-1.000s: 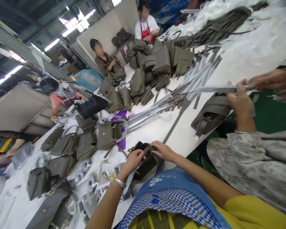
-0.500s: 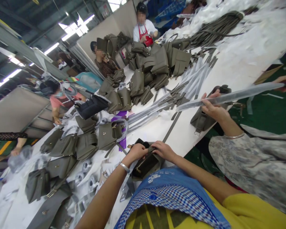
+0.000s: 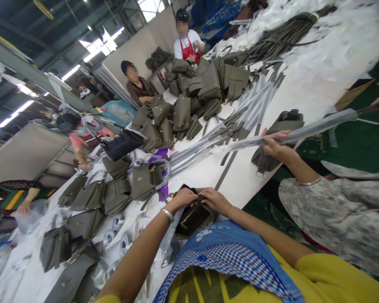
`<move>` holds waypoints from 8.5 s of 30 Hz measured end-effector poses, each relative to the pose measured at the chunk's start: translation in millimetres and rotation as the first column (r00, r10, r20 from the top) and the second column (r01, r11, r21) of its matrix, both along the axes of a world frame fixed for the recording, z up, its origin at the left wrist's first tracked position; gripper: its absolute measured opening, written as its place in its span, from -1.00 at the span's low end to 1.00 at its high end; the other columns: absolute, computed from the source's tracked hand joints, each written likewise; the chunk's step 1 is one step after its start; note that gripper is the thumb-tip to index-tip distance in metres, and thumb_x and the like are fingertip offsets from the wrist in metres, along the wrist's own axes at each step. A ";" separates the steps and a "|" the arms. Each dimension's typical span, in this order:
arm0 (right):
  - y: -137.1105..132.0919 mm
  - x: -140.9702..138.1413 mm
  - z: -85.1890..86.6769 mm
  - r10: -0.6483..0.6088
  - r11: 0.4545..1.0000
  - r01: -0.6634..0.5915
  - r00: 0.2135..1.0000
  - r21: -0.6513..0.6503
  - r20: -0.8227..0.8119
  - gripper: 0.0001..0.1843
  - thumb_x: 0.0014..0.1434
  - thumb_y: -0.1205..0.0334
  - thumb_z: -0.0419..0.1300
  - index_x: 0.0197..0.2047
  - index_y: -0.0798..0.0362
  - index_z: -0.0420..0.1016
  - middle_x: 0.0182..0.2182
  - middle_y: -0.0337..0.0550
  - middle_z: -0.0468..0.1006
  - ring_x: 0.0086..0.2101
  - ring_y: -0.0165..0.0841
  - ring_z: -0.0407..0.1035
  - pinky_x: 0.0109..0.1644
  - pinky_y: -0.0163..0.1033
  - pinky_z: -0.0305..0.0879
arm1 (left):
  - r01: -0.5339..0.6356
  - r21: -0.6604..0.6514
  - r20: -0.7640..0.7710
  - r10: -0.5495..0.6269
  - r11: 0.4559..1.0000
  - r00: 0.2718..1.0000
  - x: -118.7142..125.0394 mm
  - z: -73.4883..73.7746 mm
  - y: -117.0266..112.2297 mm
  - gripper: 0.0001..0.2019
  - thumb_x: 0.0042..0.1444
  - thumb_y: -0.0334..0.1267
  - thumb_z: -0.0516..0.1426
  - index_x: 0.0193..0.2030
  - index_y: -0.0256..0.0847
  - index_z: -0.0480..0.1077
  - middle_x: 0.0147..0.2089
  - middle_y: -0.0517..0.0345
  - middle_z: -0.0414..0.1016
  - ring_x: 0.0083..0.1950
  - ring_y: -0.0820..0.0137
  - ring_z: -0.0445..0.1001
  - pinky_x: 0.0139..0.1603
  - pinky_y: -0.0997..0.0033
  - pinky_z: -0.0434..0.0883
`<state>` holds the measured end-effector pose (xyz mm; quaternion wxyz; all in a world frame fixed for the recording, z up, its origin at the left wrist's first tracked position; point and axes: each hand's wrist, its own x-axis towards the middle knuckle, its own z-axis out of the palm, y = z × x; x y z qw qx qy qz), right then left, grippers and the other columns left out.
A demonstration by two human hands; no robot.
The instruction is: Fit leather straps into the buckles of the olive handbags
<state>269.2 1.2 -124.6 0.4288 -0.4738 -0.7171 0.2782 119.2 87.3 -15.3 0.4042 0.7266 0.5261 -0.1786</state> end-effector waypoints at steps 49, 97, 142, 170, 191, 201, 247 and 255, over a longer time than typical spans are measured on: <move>-3.8 -2.3 -5.8 -0.101 0.994 0.099 0.994 -0.040 -0.051 -0.70 0.19 0.28 0.19 0.02 0.03 0.43 -0.11 -0.01 0.49 -0.06 -0.21 0.35 0.05 -0.03 0.35 | 0.054 0.353 -0.008 -0.055 0.934 0.998 -0.1 -19.3 -37.7 -0.62 0.26 -0.15 -0.05 -0.48 -0.22 0.43 -0.53 0.12 0.49 -0.39 0.37 0.48 -0.33 0.45 0.27; 24.0 25.5 21.5 0.049 0.666 -0.265 0.948 -0.698 -0.313 -0.82 -0.04 0.26 0.13 -0.48 0.12 0.55 -0.65 -0.31 0.46 -0.60 -0.51 0.29 -0.51 -0.44 0.21 | -0.096 0.310 0.369 -0.026 0.946 0.929 -8.5 -33.8 -61.7 -0.72 0.17 -0.19 0.10 0.02 -0.12 0.28 -0.15 0.16 0.50 -0.16 0.37 0.48 -0.08 0.40 0.37; 6.9 37.9 -4.2 -0.025 0.742 -0.247 0.919 -0.623 -0.393 -0.71 -0.06 0.06 0.32 -0.36 0.13 0.54 -0.48 -0.18 0.57 -0.43 -0.36 0.42 -0.34 -0.31 0.30 | -0.520 0.047 0.398 0.462 0.853 0.793 -1.2 -32.7 -66.5 -0.72 -0.01 -0.19 0.25 -0.19 -0.33 0.44 -0.26 -0.08 0.61 -0.18 0.23 0.58 -0.18 0.34 0.46; -1.6 22.3 4.4 0.002 0.857 -0.115 0.975 -0.503 -0.220 -0.82 0.02 0.32 0.21 -0.24 0.07 0.49 -0.34 -0.19 0.57 -0.29 -0.32 0.45 -0.19 -0.27 0.32 | -0.516 0.242 0.253 0.459 0.822 0.851 3.5 -64.2 -67.2 -0.69 -0.11 -0.14 0.28 -0.27 -0.28 0.38 -0.35 0.09 0.50 -0.30 0.32 0.50 -0.28 0.41 0.37; -2.9 20.9 31.9 0.055 0.918 0.028 0.979 -0.397 0.198 -0.87 0.16 0.33 0.15 -0.21 0.08 0.49 -0.27 -0.03 0.54 -0.21 -0.21 0.38 -0.05 -0.12 0.22 | -0.349 0.236 0.374 0.247 0.907 0.894 -6.6 -21.6 -66.3 -0.72 0.08 -0.11 0.18 -0.11 -0.19 0.47 -0.20 0.05 0.58 -0.13 0.25 0.52 -0.06 0.34 0.39; 10.1 -42.9 100.7 0.550 0.831 -0.547 0.778 -0.102 0.305 -0.70 0.30 0.19 0.05 0.06 0.02 0.40 -0.08 -0.01 0.52 -0.06 -0.21 0.38 0.02 -0.15 0.29 | -0.637 0.488 0.466 0.439 0.597 0.768 -120.4 6.3 -140.7 -0.70 0.27 -0.27 -0.05 0.01 -0.15 0.43 0.00 0.06 0.55 0.06 0.31 0.48 0.12 0.32 0.36; 14.8 20.7 136.1 0.411 0.906 -0.323 0.829 -0.274 0.379 -0.49 0.27 -0.10 -0.02 -0.56 0.05 0.38 -0.66 -0.29 0.35 -0.58 -0.43 0.23 -0.48 -0.34 0.09 | -0.592 0.655 0.441 0.400 0.469 0.804 -202.0 142.2 -177.6 -0.57 0.26 0.01 -0.08 -0.27 -0.16 0.54 -0.40 0.16 0.55 -0.41 0.37 0.44 -0.31 0.44 0.34; 25.7 15.4 183.3 0.295 0.955 -0.278 0.896 -0.100 0.332 -0.57 0.28 -0.10 -0.03 -0.21 0.03 0.51 -0.33 -0.13 0.58 -0.32 -0.30 0.44 -0.21 -0.27 0.30 | -0.428 0.864 0.309 0.391 0.265 0.867 -189.4 168.0 -160.9 -0.62 0.30 -0.07 -0.08 -0.12 -0.18 0.51 -0.26 0.16 0.61 -0.33 0.40 0.52 -0.34 0.52 0.32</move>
